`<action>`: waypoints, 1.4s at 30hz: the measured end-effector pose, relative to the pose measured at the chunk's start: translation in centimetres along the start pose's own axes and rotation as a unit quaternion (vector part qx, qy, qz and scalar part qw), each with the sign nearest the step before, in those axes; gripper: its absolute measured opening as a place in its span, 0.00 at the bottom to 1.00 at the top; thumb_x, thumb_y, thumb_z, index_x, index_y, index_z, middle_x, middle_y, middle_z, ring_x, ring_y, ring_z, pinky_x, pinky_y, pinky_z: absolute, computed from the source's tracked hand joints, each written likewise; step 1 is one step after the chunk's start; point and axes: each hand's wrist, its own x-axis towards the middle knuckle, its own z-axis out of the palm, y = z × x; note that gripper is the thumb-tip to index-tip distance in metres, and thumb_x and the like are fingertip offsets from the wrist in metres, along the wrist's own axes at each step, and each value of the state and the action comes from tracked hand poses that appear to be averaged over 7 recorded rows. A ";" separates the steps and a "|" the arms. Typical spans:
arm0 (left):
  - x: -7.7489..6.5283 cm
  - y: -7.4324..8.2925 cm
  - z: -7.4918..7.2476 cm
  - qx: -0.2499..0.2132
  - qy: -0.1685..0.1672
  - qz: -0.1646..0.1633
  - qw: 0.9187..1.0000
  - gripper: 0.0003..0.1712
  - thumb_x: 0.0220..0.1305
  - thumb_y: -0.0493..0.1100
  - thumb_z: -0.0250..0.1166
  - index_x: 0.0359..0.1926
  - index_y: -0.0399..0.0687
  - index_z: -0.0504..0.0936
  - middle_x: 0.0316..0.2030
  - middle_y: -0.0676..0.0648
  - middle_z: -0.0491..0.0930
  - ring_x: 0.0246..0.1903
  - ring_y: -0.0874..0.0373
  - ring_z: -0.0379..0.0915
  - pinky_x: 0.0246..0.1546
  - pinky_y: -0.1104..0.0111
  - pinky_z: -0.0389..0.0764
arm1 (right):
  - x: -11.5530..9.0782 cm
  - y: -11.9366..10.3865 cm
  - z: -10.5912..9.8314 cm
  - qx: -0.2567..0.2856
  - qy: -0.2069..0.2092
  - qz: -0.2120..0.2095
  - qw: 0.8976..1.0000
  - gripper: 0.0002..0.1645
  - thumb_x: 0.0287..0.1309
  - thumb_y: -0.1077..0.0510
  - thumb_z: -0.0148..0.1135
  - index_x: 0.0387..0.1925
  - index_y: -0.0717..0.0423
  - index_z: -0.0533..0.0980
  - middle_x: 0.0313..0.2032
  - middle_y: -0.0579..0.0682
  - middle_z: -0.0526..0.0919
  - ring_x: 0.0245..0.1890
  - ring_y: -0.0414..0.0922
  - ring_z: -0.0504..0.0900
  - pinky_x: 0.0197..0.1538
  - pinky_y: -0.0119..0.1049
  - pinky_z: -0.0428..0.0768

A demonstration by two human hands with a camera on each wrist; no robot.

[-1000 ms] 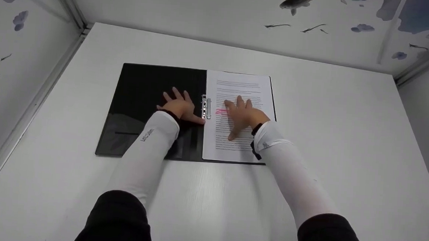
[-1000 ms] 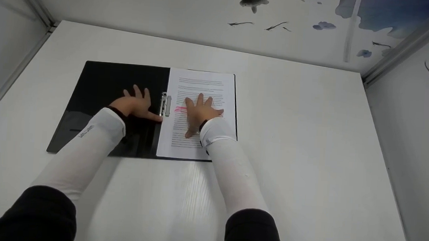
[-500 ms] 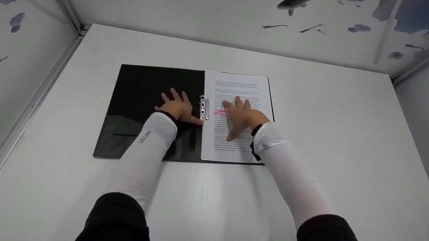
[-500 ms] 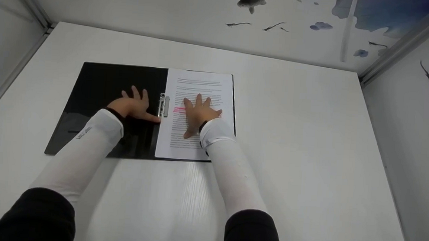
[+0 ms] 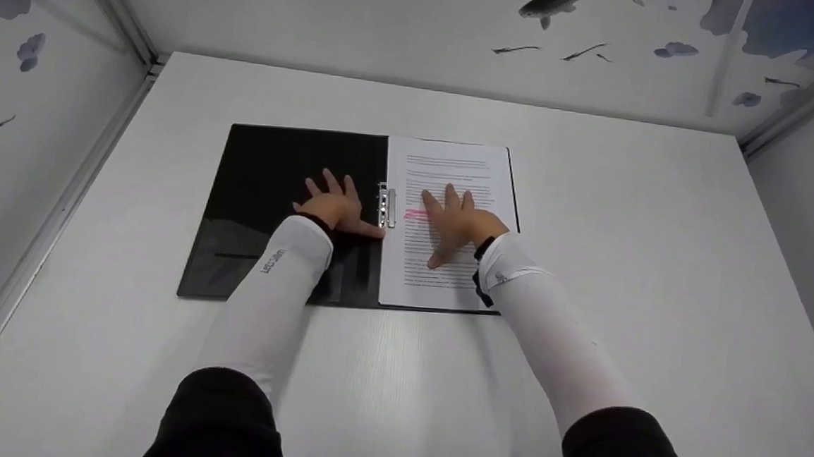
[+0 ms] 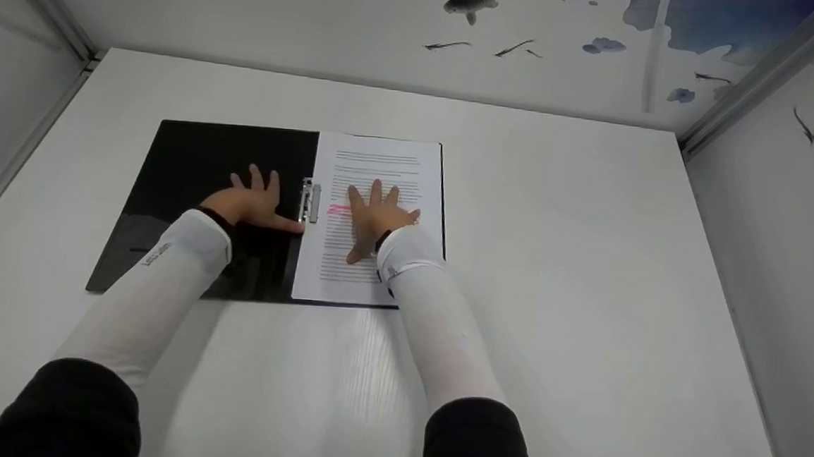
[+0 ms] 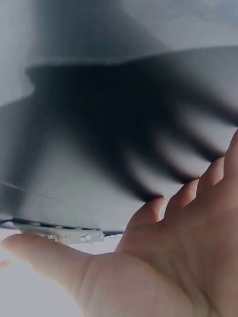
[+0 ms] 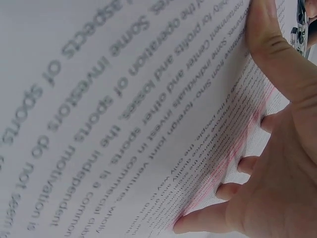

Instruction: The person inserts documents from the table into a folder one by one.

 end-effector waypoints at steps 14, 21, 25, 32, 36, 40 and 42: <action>-0.6 -7.4 -0.3 -0.085 0.069 0.107 0.988 0.47 0.72 0.60 0.49 0.74 0.30 0.43 0.74 0.29 0.31 0.74 0.34 0.26 0.72 0.44 0.40 | -0.3 -0.2 0.4 0.005 0.010 0.017 1.000 0.75 0.46 0.38 0.73 0.76 0.42 0.28 0.75 0.60 0.23 0.73 0.66 0.26 0.67 0.72 0.45; -2.5 -13.8 -0.5 -0.125 0.085 0.101 0.983 0.45 0.74 0.56 0.47 0.73 0.26 0.41 0.72 0.23 0.30 0.72 0.29 0.27 0.71 0.41 0.41 | -0.2 -0.1 0.4 0.007 0.012 0.014 1.000 0.75 0.46 0.39 0.74 0.76 0.43 0.28 0.75 0.60 0.23 0.73 0.67 0.26 0.67 0.71 0.44; -3.2 -16.3 0.0 -0.143 0.094 0.094 0.981 0.45 0.74 0.54 0.47 0.72 0.24 0.40 0.71 0.22 0.29 0.71 0.26 0.28 0.70 0.40 0.43 | -0.2 0.0 0.5 0.018 0.011 0.013 1.000 0.75 0.45 0.39 0.74 0.76 0.42 0.29 0.75 0.60 0.22 0.73 0.66 0.25 0.68 0.70 0.43; -4.6 -19.2 0.4 -0.163 0.082 0.075 0.980 0.46 0.74 0.58 0.44 0.71 0.21 0.41 0.70 0.20 0.32 0.69 0.24 0.32 0.69 0.39 0.45 | -0.1 -0.2 0.7 0.018 0.010 0.011 1.000 0.75 0.45 0.39 0.74 0.76 0.42 0.28 0.75 0.60 0.22 0.73 0.66 0.25 0.69 0.69 0.42; -5.6 -20.7 0.1 -0.164 0.072 0.066 0.982 0.46 0.75 0.61 0.39 0.71 0.22 0.44 0.69 0.19 0.41 0.68 0.24 0.39 0.67 0.39 0.50 | 0.0 -0.3 0.7 0.021 0.007 0.013 1.000 0.75 0.44 0.39 0.75 0.76 0.42 0.29 0.75 0.60 0.22 0.73 0.66 0.25 0.69 0.69 0.43; -6.2 -21.8 0.1 -0.211 0.053 0.059 0.974 0.48 0.74 0.64 0.37 0.72 0.25 0.42 0.69 0.20 0.45 0.66 0.26 0.50 0.65 0.42 0.62 | -0.1 -0.2 0.6 0.023 0.013 0.013 1.000 0.75 0.44 0.39 0.75 0.76 0.41 0.30 0.75 0.60 0.24 0.73 0.66 0.26 0.69 0.70 0.44; -6.5 -22.1 0.2 -0.231 0.041 0.061 0.970 0.48 0.73 0.64 0.37 0.72 0.26 0.41 0.69 0.20 0.46 0.65 0.27 0.55 0.63 0.45 0.67 | -0.2 -0.1 0.6 0.022 0.014 0.014 1.000 0.75 0.45 0.39 0.75 0.76 0.41 0.30 0.75 0.60 0.24 0.73 0.66 0.26 0.68 0.70 0.44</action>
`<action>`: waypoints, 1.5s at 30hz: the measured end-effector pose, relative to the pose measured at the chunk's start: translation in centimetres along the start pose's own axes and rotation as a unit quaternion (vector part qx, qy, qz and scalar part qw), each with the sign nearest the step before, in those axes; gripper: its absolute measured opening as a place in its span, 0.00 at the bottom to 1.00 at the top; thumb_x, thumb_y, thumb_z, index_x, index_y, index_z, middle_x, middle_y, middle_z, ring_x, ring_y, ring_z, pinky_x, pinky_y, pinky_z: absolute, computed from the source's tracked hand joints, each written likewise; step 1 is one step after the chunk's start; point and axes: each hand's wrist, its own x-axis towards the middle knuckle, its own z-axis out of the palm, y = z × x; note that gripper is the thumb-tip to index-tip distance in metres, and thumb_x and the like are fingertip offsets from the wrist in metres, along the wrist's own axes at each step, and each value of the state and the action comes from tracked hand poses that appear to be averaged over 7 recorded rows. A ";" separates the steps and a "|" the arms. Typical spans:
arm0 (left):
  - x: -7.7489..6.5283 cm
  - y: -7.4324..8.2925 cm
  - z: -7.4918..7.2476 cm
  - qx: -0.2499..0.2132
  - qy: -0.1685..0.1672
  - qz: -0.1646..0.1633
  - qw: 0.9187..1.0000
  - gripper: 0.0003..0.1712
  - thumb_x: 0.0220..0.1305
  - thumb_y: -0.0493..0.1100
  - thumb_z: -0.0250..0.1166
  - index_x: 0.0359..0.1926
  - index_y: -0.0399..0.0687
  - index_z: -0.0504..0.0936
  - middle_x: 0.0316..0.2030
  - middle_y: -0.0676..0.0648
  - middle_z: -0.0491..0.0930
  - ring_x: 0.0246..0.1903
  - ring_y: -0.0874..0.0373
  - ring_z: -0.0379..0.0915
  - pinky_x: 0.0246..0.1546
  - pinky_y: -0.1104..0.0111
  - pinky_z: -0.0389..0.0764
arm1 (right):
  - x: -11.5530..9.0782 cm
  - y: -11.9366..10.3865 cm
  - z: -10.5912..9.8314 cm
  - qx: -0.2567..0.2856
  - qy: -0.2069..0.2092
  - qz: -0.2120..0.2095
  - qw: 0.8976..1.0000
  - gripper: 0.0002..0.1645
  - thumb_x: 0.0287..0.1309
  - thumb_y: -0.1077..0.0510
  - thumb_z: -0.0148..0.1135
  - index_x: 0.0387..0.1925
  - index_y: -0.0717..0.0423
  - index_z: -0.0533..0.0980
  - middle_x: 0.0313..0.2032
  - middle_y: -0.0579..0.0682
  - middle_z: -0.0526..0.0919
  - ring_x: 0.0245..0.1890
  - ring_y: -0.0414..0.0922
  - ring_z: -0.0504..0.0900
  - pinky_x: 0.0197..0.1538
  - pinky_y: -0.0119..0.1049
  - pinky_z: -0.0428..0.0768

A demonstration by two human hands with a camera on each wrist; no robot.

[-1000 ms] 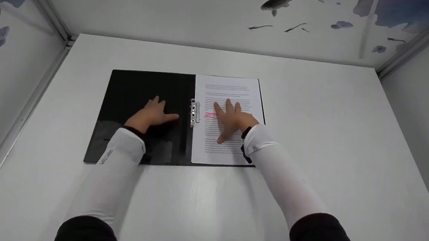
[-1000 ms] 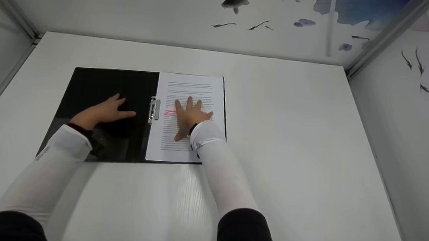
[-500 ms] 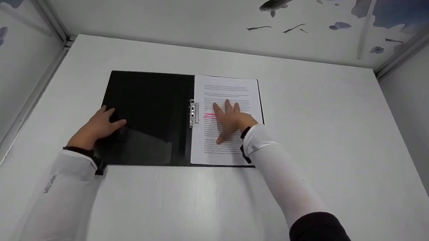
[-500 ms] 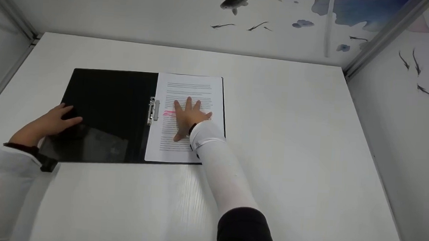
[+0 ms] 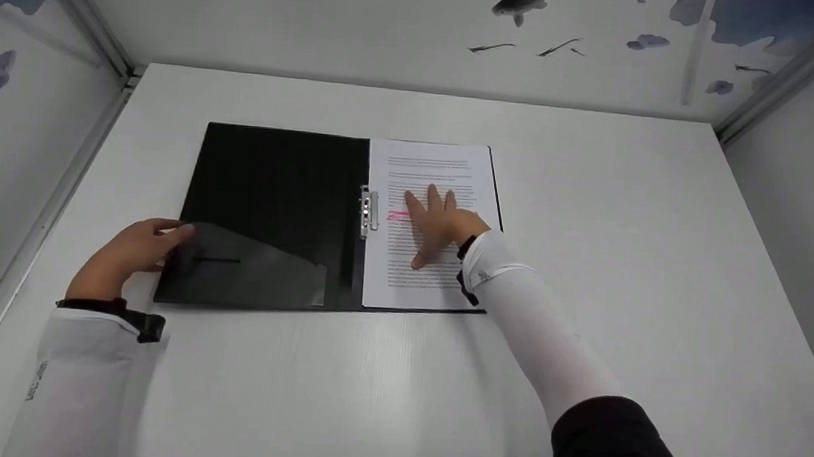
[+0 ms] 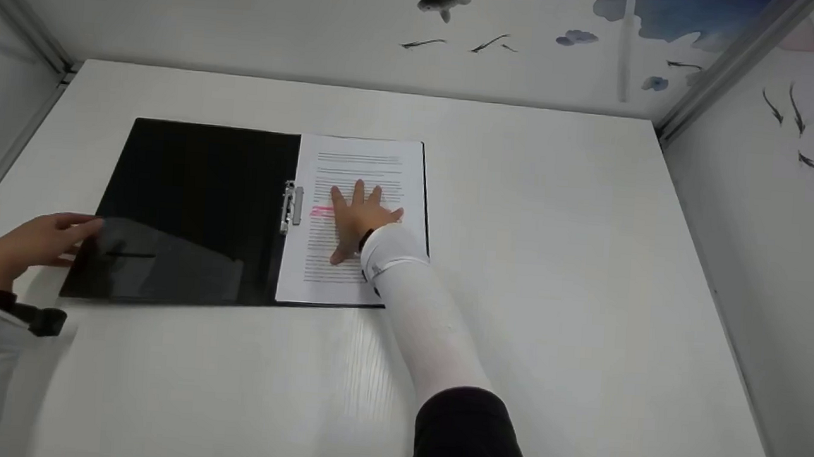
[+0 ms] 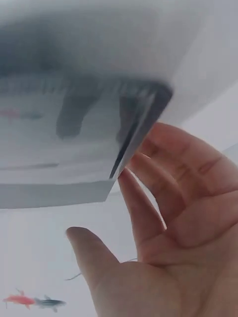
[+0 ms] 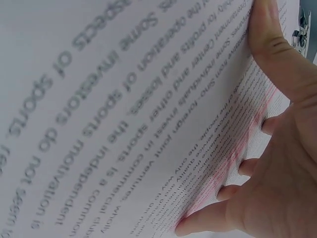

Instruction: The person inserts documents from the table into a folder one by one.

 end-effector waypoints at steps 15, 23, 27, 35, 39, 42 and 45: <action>-4.5 4.7 -2.0 0.001 0.073 0.088 0.993 0.38 0.77 0.53 0.43 0.74 0.31 0.45 0.63 0.24 0.64 0.49 0.48 0.77 0.54 0.53 0.74 | 0.0 0.4 -0.3 0.002 -0.007 -0.004 1.000 0.75 0.46 0.39 0.74 0.76 0.42 0.28 0.75 0.60 0.22 0.73 0.66 0.24 0.69 0.69 0.41; -6.2 9.2 -1.0 -0.014 0.075 0.119 0.990 0.36 0.77 0.56 0.37 0.74 0.37 0.48 0.66 0.27 0.60 0.62 0.34 0.62 0.59 0.43 0.64 | 0.0 0.4 -0.2 -0.006 -0.007 -0.006 1.000 0.74 0.46 0.38 0.73 0.76 0.40 0.28 0.75 0.60 0.22 0.73 0.66 0.24 0.67 0.72 0.44; -6.5 11.1 -0.3 -0.065 0.053 0.156 0.984 0.36 0.76 0.56 0.41 0.73 0.38 0.51 0.70 0.32 0.57 0.65 0.39 0.58 0.63 0.45 0.60 | -0.1 0.2 -0.2 -0.026 -0.006 -0.005 1.000 0.73 0.47 0.36 0.71 0.76 0.41 0.28 0.75 0.60 0.23 0.73 0.66 0.27 0.65 0.74 0.49; -4.9 13.5 1.9 -0.245 -0.065 0.297 0.921 0.43 0.74 0.64 0.37 0.77 0.44 0.35 0.77 0.45 0.34 0.76 0.51 0.29 0.73 0.51 0.39 | -0.1 0.3 -0.3 -0.020 -0.007 -0.002 1.000 0.73 0.47 0.37 0.71 0.76 0.41 0.28 0.75 0.60 0.23 0.73 0.66 0.26 0.65 0.73 0.48; -3.1 14.0 3.8 -0.269 -0.100 0.388 0.876 0.50 0.67 0.73 0.33 0.77 0.49 0.32 0.77 0.47 0.30 0.76 0.52 0.25 0.73 0.49 0.38 | 0.1 0.3 -0.3 -0.019 -0.008 -0.002 1.000 0.74 0.46 0.36 0.72 0.76 0.40 0.28 0.75 0.60 0.22 0.73 0.67 0.26 0.64 0.75 0.47; -1.9 14.8 5.5 -0.259 -0.066 0.395 0.879 0.53 0.61 0.79 0.32 0.77 0.59 0.30 0.77 0.50 0.28 0.76 0.54 0.23 0.72 0.45 0.36 | 0.1 0.1 -0.1 -0.024 -0.004 0.001 1.000 0.74 0.46 0.36 0.72 0.76 0.40 0.29 0.75 0.60 0.23 0.73 0.67 0.27 0.63 0.76 0.47; -0.4 16.0 7.3 -0.245 -0.015 0.386 0.889 0.55 0.57 0.83 0.31 0.76 0.62 0.28 0.77 0.51 0.27 0.76 0.55 0.22 0.72 0.45 0.35 | 0.1 0.0 0.0 -0.030 0.003 0.001 1.000 0.73 0.46 0.36 0.72 0.76 0.41 0.30 0.75 0.61 0.25 0.73 0.68 0.28 0.63 0.76 0.48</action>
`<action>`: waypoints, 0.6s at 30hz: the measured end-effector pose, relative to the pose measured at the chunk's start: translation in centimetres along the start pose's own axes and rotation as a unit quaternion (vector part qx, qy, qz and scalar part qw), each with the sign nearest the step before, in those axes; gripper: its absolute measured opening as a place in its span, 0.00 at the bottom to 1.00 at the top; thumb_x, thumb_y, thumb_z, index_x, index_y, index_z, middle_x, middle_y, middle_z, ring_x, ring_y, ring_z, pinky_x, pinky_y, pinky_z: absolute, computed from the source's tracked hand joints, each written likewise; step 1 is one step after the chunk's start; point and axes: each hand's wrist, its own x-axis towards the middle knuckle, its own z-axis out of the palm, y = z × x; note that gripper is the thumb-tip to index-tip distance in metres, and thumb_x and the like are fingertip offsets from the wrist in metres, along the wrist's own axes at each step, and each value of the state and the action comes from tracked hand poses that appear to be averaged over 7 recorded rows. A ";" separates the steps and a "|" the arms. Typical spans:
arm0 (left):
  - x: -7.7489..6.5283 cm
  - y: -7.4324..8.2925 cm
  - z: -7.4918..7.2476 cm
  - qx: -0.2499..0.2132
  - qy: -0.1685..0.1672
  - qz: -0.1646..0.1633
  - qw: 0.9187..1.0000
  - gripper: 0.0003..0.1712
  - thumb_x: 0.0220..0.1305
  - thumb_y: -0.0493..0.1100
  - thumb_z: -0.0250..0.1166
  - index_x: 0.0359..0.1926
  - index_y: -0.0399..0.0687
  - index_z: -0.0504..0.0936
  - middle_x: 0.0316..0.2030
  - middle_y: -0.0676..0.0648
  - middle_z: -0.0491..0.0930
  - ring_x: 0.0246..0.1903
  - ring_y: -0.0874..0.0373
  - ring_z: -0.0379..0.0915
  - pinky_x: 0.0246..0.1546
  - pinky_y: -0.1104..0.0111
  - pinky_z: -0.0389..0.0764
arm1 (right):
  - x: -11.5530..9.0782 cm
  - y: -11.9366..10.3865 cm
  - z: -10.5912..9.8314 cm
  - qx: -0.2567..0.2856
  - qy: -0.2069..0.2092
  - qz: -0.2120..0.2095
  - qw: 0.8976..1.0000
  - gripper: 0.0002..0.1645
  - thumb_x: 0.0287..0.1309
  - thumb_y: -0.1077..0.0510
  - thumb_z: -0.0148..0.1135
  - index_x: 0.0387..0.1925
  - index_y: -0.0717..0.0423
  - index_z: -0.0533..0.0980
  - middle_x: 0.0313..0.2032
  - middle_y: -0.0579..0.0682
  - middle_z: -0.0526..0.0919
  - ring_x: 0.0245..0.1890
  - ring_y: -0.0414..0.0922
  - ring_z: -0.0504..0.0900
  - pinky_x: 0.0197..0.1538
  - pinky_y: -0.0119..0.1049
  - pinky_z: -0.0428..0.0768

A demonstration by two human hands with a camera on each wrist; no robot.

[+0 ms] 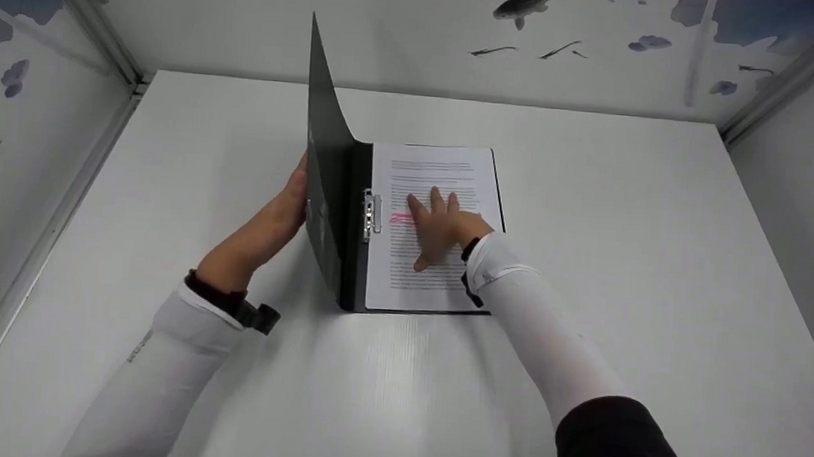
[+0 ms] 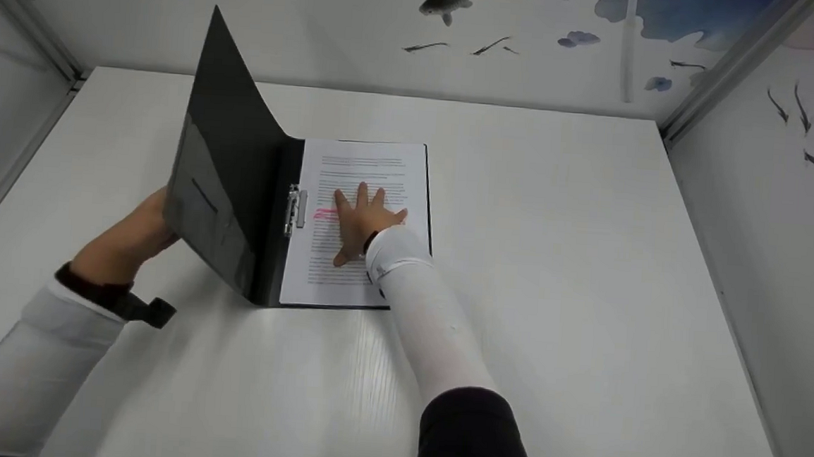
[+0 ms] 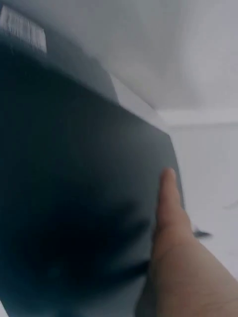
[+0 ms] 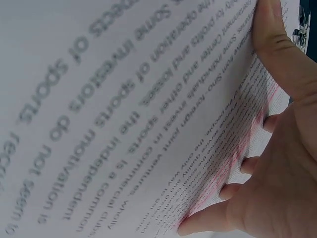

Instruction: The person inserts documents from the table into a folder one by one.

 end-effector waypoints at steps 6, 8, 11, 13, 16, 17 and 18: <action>2.4 -1.8 2.4 0.033 0.050 -0.055 0.997 0.55 0.57 0.82 0.24 0.76 0.57 0.24 0.77 0.50 0.25 0.75 0.56 0.19 0.74 0.52 0.29 | 0.2 -0.1 0.1 -0.003 0.006 -0.002 1.000 0.72 0.47 0.36 0.72 0.76 0.41 0.30 0.75 0.61 0.25 0.73 0.68 0.29 0.64 0.74 0.50; 3.0 -2.2 2.8 0.022 0.053 -0.062 0.996 0.46 0.66 0.75 0.21 0.76 0.57 0.24 0.77 0.51 0.24 0.75 0.57 0.18 0.74 0.53 0.29 | 0.5 -0.1 0.2 -0.006 0.004 -0.001 1.000 0.73 0.47 0.36 0.71 0.76 0.40 0.29 0.75 0.61 0.25 0.73 0.67 0.29 0.64 0.74 0.51; 3.8 -2.9 3.3 -0.002 0.050 -0.064 0.997 0.36 0.74 0.62 0.19 0.75 0.58 0.22 0.76 0.52 0.22 0.75 0.58 0.16 0.74 0.54 0.30 | 1.1 0.0 0.4 -0.018 -0.004 0.004 1.000 0.73 0.47 0.34 0.70 0.76 0.39 0.28 0.75 0.60 0.24 0.74 0.67 0.29 0.64 0.74 0.51; 4.2 -3.4 3.8 -0.010 0.049 -0.070 0.996 0.33 0.75 0.58 0.19 0.75 0.58 0.21 0.76 0.52 0.21 0.75 0.57 0.16 0.74 0.52 0.31 | 1.4 0.2 0.5 -0.030 -0.007 0.004 1.000 0.73 0.47 0.33 0.70 0.76 0.39 0.27 0.75 0.60 0.23 0.74 0.67 0.29 0.63 0.74 0.52; 4.9 -4.1 4.5 0.001 0.046 -0.103 0.994 0.39 0.72 0.67 0.20 0.75 0.59 0.20 0.76 0.49 0.19 0.75 0.54 0.15 0.73 0.49 0.32 | 0.8 0.6 0.5 -0.031 -0.002 -0.011 0.999 0.73 0.48 0.33 0.69 0.76 0.41 0.28 0.75 0.62 0.24 0.73 0.68 0.30 0.60 0.77 0.52; 5.2 -4.4 4.8 0.011 0.045 -0.113 0.993 0.45 0.67 0.73 0.21 0.75 0.58 0.20 0.75 0.47 0.18 0.75 0.52 0.14 0.73 0.48 0.31 | 0.4 0.8 0.4 -0.024 -0.001 -0.021 1.000 0.72 0.48 0.33 0.69 0.76 0.42 0.28 0.75 0.62 0.24 0.73 0.69 0.29 0.60 0.78 0.51; 5.4 -4.6 5.1 0.024 0.043 -0.122 0.991 0.52 0.61 0.79 0.22 0.75 0.57 0.20 0.75 0.45 0.17 0.74 0.51 0.13 0.73 0.47 0.31 | 0.0 1.2 0.3 -0.008 -0.001 -0.030 1.000 0.72 0.49 0.33 0.69 0.76 0.43 0.28 0.75 0.61 0.23 0.73 0.68 0.28 0.60 0.78 0.49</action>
